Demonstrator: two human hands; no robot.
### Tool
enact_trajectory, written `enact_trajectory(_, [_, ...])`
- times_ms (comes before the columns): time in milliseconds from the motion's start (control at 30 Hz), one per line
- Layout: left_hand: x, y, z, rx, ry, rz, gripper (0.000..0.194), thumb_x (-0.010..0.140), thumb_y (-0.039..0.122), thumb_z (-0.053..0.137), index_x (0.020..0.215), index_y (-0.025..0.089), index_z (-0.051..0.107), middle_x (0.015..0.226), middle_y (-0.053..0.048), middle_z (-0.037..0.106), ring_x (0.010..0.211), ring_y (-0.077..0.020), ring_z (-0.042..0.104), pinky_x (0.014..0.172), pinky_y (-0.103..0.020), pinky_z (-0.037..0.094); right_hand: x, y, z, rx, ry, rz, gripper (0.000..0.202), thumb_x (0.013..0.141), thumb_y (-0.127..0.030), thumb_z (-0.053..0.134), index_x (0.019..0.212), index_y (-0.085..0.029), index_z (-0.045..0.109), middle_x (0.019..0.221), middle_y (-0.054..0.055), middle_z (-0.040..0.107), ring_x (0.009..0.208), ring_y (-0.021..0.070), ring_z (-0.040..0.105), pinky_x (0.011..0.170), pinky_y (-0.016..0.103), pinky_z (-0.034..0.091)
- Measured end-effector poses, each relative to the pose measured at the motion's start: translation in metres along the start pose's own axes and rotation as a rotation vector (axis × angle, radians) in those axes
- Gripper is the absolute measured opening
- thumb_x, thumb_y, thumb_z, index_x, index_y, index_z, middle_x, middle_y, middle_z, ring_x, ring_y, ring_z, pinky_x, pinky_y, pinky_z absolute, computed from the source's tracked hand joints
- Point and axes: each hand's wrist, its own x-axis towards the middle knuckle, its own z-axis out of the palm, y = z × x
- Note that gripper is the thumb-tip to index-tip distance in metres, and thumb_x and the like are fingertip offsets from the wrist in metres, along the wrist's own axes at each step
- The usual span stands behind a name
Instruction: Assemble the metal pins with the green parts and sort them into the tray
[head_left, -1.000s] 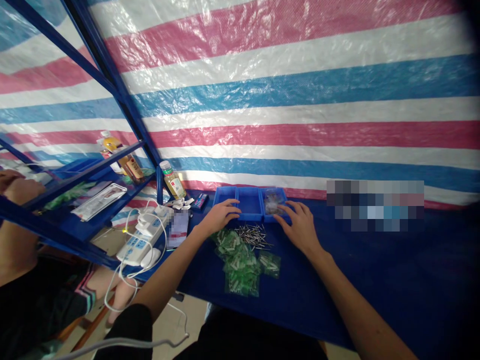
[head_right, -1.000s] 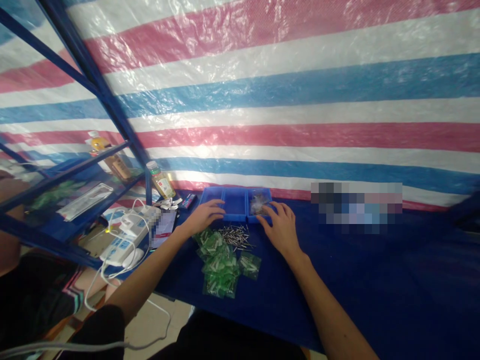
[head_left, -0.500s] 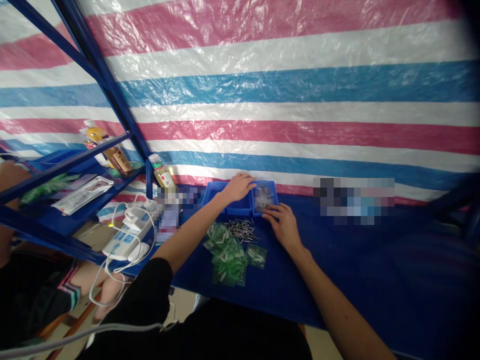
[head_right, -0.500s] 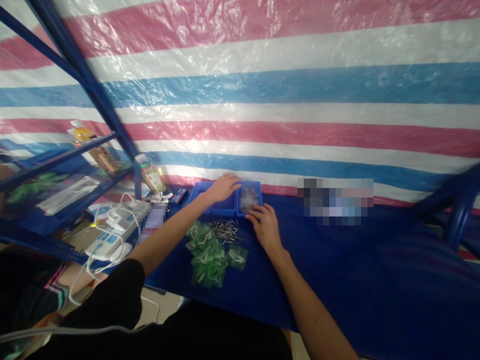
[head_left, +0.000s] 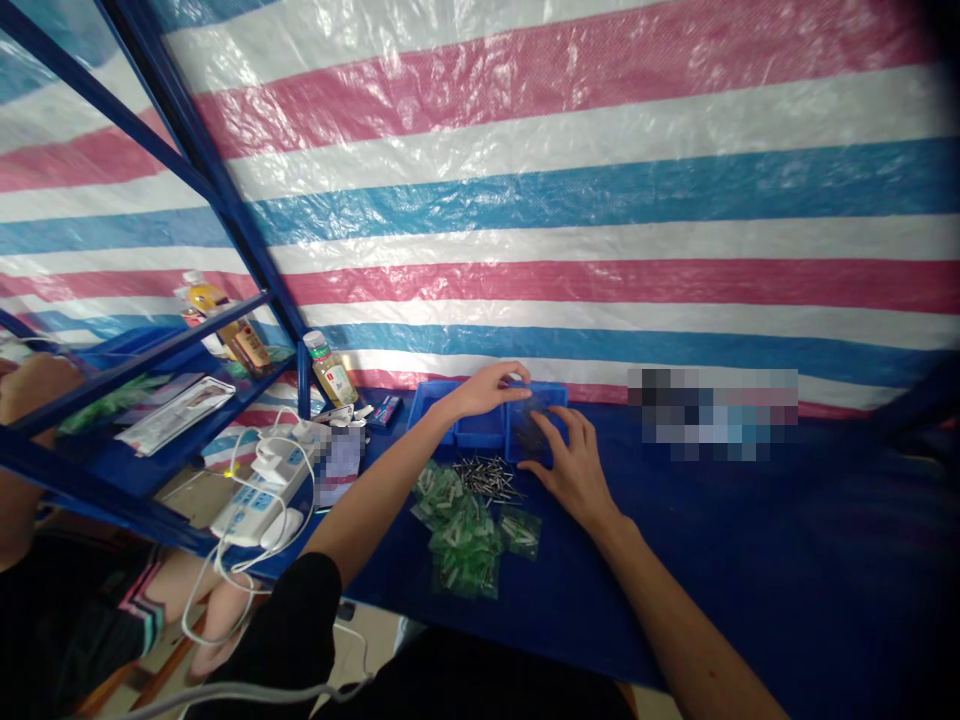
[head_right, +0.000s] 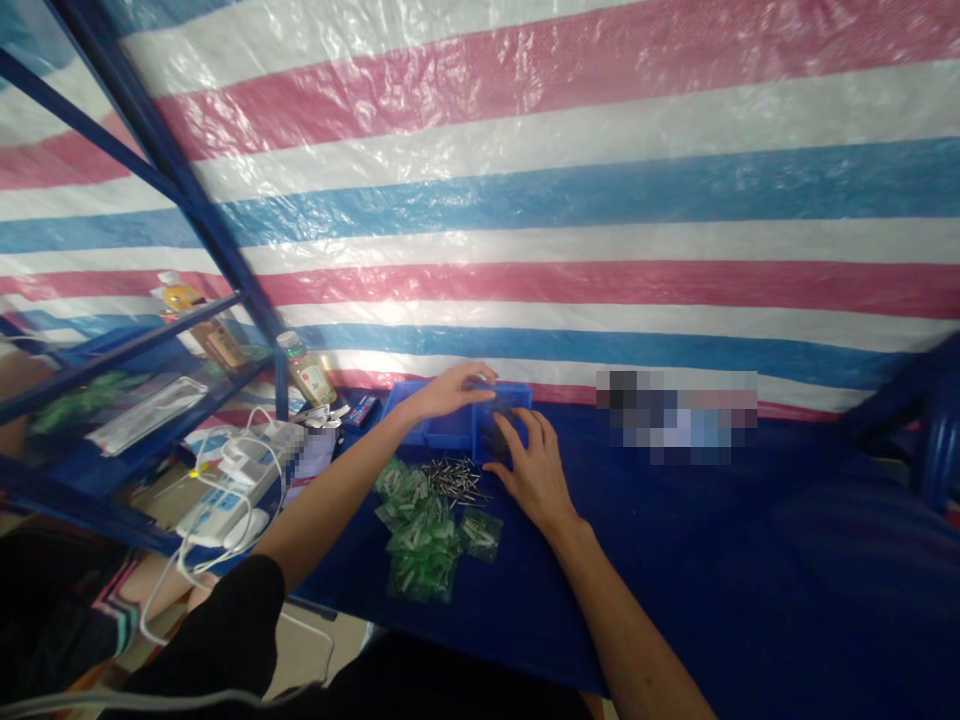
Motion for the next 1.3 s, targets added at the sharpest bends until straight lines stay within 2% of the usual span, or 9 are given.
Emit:
enact_trajectory(200, [-0.020,0.023,0.002,0.011,0.047,0.040,0.020,0.090,0.035,0.071,0.100,0.019,0.068,0.111,-0.008,0.065,0.110,-0.0212,0.060,0.099,-0.037,0.048,0.004,-0.017,0.006,0.021,-0.085,-0.104,0.090,0.098,-0.053,0.056,0.165,-0.017,0.009,0.166,0.019,0.025,0.152,0.0397,0.023,0.118,0.059,0.034])
enact_trajectory(367, [-0.028,0.034,0.012,0.038,0.117,0.081,0.016,0.090,0.032,0.072,0.096,0.017,0.070,0.105,-0.008,0.064,0.105,-0.0210,0.060,0.096,-0.036,0.048,0.004,-0.032,0.011,-0.074,-0.149,-0.058,0.082,0.096,-0.062,0.053,0.155,-0.009,0.036,0.154,0.027,0.043,0.141,0.0447,0.040,0.109,0.062,0.039])
enact_trajectory(500, [-0.031,0.036,0.020,0.061,0.200,0.086,0.018,0.088,0.032,0.074,0.093,0.015,0.071,0.101,-0.008,0.064,0.099,-0.0211,0.059,0.087,-0.034,0.048,0.008,-0.039,0.001,-0.043,-0.241,-0.086,0.047,0.100,-0.056,0.051,0.120,-0.016,0.068,0.119,0.019,0.069,0.120,0.0370,0.057,0.102,0.055,0.044])
enact_trajectory(600, [-0.034,0.038,0.022,0.065,0.226,0.095,0.018,0.088,0.033,0.074,0.094,0.016,0.072,0.100,-0.008,0.064,0.100,-0.0217,0.059,0.091,-0.036,0.048,0.009,-0.038,-0.003,-0.022,-0.231,-0.075,0.041,0.103,-0.049,0.048,0.121,-0.016,0.067,0.123,0.017,0.068,0.120,0.0335,0.057,0.103,0.049,0.045])
enact_trajectory(733, [-0.035,0.044,0.023,0.068,0.235,0.111,0.016,0.088,0.033,0.075,0.093,0.017,0.072,0.102,-0.008,0.065,0.103,-0.0224,0.060,0.098,-0.040,0.046,0.005,-0.035,0.006,-0.070,-0.228,-0.017,0.056,0.101,-0.053,0.050,0.138,-0.010,0.057,0.134,0.022,0.061,0.127,0.0362,0.054,0.105,0.049,0.045])
enact_trajectory(900, [-0.035,0.045,0.025,0.067,0.239,0.154,0.015,0.086,0.031,0.077,0.091,0.017,0.072,0.103,-0.008,0.064,0.106,-0.0228,0.060,0.101,-0.041,0.045,0.004,-0.038,0.005,-0.021,-0.380,-0.023,0.043,0.104,-0.054,0.044,0.108,-0.019,0.069,0.106,0.013,0.072,0.104,0.0292,0.066,0.093,0.041,0.051])
enact_trajectory(1000, [-0.033,0.043,0.026,0.074,0.255,0.159,0.015,0.087,0.031,0.077,0.091,0.017,0.072,0.104,-0.008,0.064,0.107,-0.0226,0.060,0.102,-0.041,0.045,0.007,-0.039,-0.002,0.047,-0.369,-0.007,0.041,0.106,-0.051,0.042,0.109,-0.021,0.069,0.104,0.010,0.073,0.100,0.0251,0.066,0.090,0.037,0.051])
enact_trajectory(1200, [-0.013,0.024,0.021,0.112,0.213,0.073,0.017,0.093,0.033,0.068,0.099,0.017,0.071,0.104,-0.008,0.066,0.101,-0.0201,0.061,0.094,-0.037,0.049,0.007,-0.030,-0.006,0.217,-0.368,-0.002,0.042,0.108,-0.043,0.036,0.103,-0.023,0.072,0.098,0.006,0.075,0.095,0.0224,0.068,0.086,0.033,0.051])
enact_trajectory(1300, [0.005,0.005,0.017,0.166,0.230,-0.011,0.019,0.094,0.034,0.066,0.102,0.017,0.070,0.105,-0.007,0.069,0.100,-0.0203,0.062,0.095,-0.036,0.050,0.006,-0.024,-0.008,0.326,-0.277,0.076,0.043,0.109,-0.042,0.034,0.100,-0.023,0.072,0.093,0.006,0.074,0.084,0.0217,0.069,0.077,0.033,0.051])
